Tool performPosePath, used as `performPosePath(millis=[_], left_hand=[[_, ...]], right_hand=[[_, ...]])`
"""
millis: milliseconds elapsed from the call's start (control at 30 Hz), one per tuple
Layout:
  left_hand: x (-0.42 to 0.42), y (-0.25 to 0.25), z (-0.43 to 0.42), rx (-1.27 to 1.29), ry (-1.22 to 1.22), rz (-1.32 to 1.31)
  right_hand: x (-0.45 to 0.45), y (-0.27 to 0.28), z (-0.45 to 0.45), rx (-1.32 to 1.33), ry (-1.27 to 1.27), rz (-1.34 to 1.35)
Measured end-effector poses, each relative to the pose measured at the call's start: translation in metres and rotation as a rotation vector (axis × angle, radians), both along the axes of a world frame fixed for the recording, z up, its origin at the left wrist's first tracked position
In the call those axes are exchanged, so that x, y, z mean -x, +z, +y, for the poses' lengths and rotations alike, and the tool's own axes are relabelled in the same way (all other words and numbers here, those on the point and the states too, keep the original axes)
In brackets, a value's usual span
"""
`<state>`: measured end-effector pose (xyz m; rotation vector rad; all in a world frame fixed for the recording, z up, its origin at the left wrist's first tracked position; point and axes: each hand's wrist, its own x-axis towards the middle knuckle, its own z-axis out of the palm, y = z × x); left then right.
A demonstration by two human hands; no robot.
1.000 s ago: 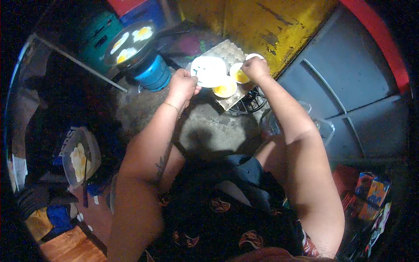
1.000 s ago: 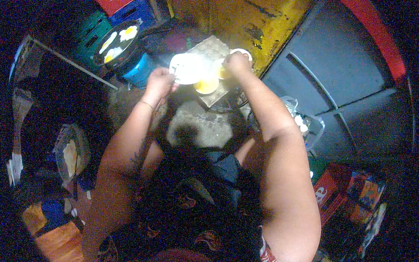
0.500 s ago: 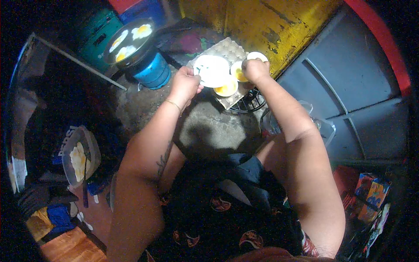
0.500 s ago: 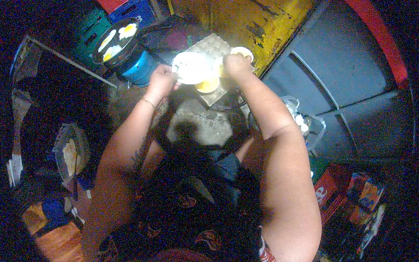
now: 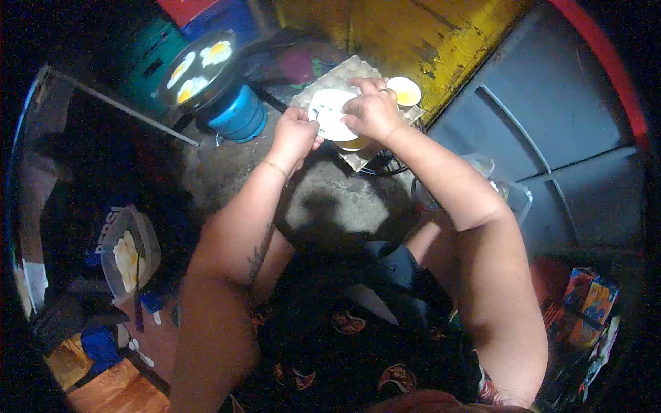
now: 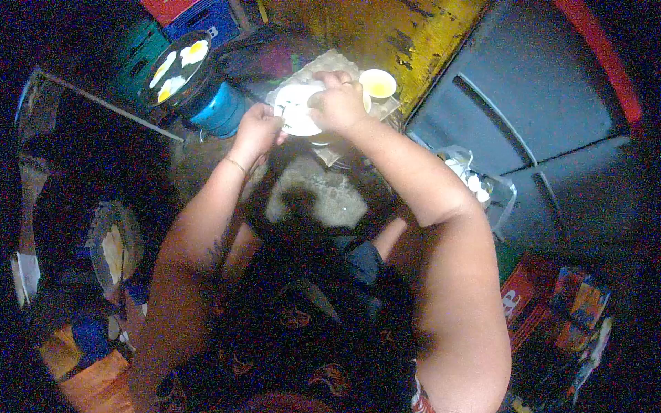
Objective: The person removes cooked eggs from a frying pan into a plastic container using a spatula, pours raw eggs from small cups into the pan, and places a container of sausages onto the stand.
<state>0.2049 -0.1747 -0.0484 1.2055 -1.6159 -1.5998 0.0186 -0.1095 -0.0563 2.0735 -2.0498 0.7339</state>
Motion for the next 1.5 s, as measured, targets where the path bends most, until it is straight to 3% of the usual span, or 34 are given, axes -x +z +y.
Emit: performPosePath(millis=[200,400,467,533,600,733,933,1133,1333,1400,1433,1500], left_hand=[[0.007,-0.01,0.0,-0.043,-0.005,0.033],[0.008,-0.01,-0.001,-0.111,-0.002,0.043],[0.006,-0.01,-0.001,-0.102,0.005,0.049],[0.003,-0.011,-0.001,-0.087,0.018,0.044],[0.002,-0.011,-0.002,-0.079,0.024,0.015],[0.0,-0.013,-0.005,-0.062,0.009,0.014],[-0.002,-0.01,-0.009,-0.059,0.006,0.075],[-0.006,-0.007,-0.013,-0.013,-0.033,0.042],[-0.004,0.002,-0.01,-0.05,-0.009,0.029],[-0.003,0.003,-0.008,-0.077,-0.028,0.074],[-0.002,-0.005,-0.011,0.059,-0.058,0.046],[-0.006,0.013,-0.003,-0.019,-0.03,-0.02]], right_hand=[[0.002,-0.006,-0.006,0.089,-0.049,-0.157],[0.056,-0.026,-0.035,0.099,-0.111,-0.558],[0.092,-0.026,-0.037,0.168,-0.221,-0.315],[0.12,-0.026,-0.041,-0.009,-0.515,-0.182],[0.134,-0.025,-0.033,-0.045,-0.641,-0.112],[0.14,-0.016,-0.024,-0.322,-0.656,0.005],[0.135,-0.003,-0.027,-0.494,-0.649,0.113],[0.134,0.001,-0.031,-0.504,-0.793,0.082],[0.115,0.003,-0.021,-0.509,-0.689,0.025],[0.128,-0.009,-0.026,-0.54,-0.726,0.14],[0.128,-0.009,-0.025,-0.559,-0.685,0.227],[0.111,-0.002,-0.018,-0.417,-0.62,0.293]])
